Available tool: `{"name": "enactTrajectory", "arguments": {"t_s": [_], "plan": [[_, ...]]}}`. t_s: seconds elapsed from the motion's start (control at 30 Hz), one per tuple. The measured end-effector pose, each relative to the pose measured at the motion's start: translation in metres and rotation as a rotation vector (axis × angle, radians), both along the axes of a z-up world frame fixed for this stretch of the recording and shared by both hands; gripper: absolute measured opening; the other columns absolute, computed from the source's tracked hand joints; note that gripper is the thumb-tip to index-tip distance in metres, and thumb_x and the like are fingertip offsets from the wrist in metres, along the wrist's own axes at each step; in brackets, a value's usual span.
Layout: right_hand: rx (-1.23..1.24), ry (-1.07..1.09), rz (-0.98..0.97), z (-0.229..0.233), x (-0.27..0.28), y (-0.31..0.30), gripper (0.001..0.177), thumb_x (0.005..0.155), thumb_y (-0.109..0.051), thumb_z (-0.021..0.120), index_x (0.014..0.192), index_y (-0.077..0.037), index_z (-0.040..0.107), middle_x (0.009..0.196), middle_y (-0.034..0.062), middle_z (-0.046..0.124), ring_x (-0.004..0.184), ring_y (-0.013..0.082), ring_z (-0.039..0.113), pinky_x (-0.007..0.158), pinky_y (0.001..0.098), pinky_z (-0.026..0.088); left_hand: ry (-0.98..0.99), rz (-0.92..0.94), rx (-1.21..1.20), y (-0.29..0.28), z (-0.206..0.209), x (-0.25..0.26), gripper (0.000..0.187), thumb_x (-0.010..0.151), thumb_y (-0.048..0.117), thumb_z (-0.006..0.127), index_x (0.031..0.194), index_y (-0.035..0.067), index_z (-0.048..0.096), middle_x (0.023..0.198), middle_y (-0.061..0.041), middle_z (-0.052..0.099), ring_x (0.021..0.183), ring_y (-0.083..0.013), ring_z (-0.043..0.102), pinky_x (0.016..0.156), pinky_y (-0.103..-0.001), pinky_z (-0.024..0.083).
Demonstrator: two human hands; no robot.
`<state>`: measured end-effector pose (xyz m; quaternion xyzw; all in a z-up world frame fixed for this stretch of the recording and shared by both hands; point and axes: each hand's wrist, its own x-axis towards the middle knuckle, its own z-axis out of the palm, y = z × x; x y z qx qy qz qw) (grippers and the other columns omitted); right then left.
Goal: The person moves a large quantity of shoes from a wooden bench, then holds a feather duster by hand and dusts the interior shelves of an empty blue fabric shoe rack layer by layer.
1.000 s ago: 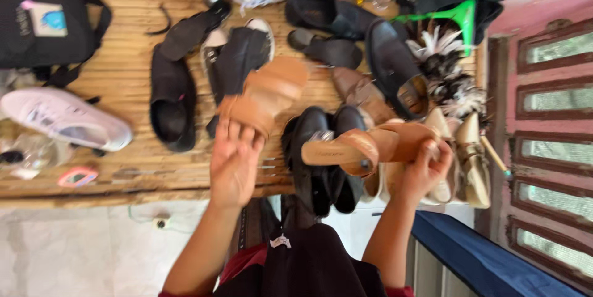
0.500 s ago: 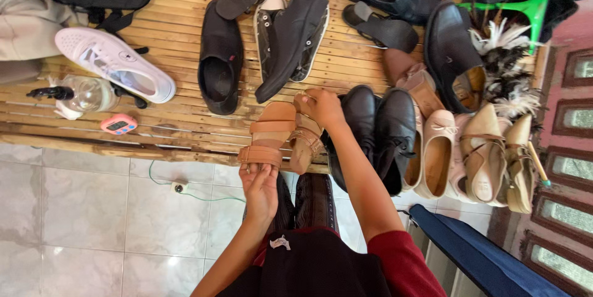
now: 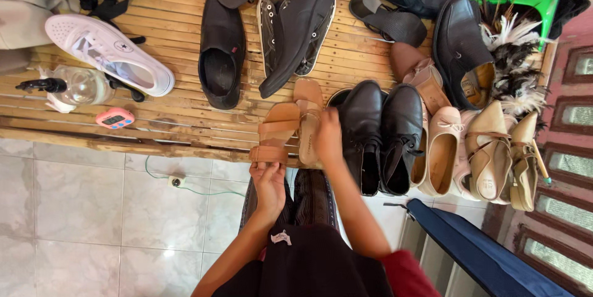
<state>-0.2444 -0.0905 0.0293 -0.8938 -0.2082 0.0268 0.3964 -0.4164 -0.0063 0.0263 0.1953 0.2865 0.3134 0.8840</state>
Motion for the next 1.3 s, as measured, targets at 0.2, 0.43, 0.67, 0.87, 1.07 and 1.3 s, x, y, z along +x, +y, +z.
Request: {"name": "enactTrajectory", "arguments": {"t_s": [0.2,0.43,0.67,0.87,1.07,1.3], "plan": [[-0.266,0.286,0.026,-0.004,-0.108,-0.028,0.059,0.083,0.001,0.064,0.139,-0.003,0.047,0.137,0.0283,0.044,0.111,0.0511,0.059,0.082,0.0514,0.056,0.134,0.108,-0.11,-0.002,-0.061,0.005,0.063,0.079,-0.007,0.062,0.133,0.012,0.035,0.132,-0.006,0.051,0.117,-0.0245,0.057,0.103,-0.047,0.047],[-0.305,0.292,-0.028,-0.052,-0.096,-0.021,0.078,0.088,-0.018,0.076,0.15,-0.007,0.03,0.147,0.0367,0.031,0.117,0.0537,0.054,0.083,0.0517,0.054,0.092,-0.159,0.096,0.021,-0.112,0.045,0.054,0.088,0.003,0.069,0.135,0.009,0.041,0.134,-0.003,0.051,0.13,-0.0233,0.048,0.116,-0.046,0.041],[-0.23,0.247,-0.033,-0.073,-0.095,-0.016,0.087,0.086,-0.017,0.073,0.157,0.001,0.027,0.13,0.0315,0.046,0.108,0.0508,0.06,0.083,0.0502,0.056,1.26,-0.404,1.443,0.029,-0.07,0.008,0.085,0.071,0.022,0.09,0.141,0.008,0.043,0.135,-0.031,0.042,0.126,-0.0476,0.041,0.104,-0.053,0.036],[-0.274,0.312,-0.059,-0.046,-0.102,-0.016,0.085,0.085,-0.017,0.074,0.155,0.003,0.03,0.124,0.0317,0.048,0.105,0.049,0.061,0.078,0.0486,0.057,0.912,-0.492,1.327,0.036,-0.094,-0.009,0.096,0.071,0.003,0.08,0.154,-0.002,0.031,0.139,-0.029,0.051,0.128,-0.0465,0.05,0.106,-0.049,0.045],[-0.302,0.303,-0.076,-0.064,-0.115,-0.024,0.085,0.085,-0.017,0.074,0.155,0.002,0.03,0.133,0.0349,0.043,0.106,0.0514,0.061,0.076,0.0485,0.058,0.925,-0.637,1.337,0.027,-0.085,0.001,0.093,0.076,0.005,0.081,0.155,0.005,0.032,0.138,-0.021,0.054,0.128,-0.0438,0.053,0.101,-0.047,0.05],[-0.277,0.301,-0.046,-0.083,-0.112,-0.015,0.085,0.087,-0.022,0.075,0.157,0.002,0.031,0.132,0.0334,0.044,0.106,0.0512,0.061,0.082,0.0487,0.057,1.174,-0.659,1.328,0.031,-0.062,0.016,0.093,0.07,0.012,0.088,0.147,0.007,0.036,0.14,-0.018,0.055,0.128,-0.0415,0.053,0.097,-0.049,0.051]]}}
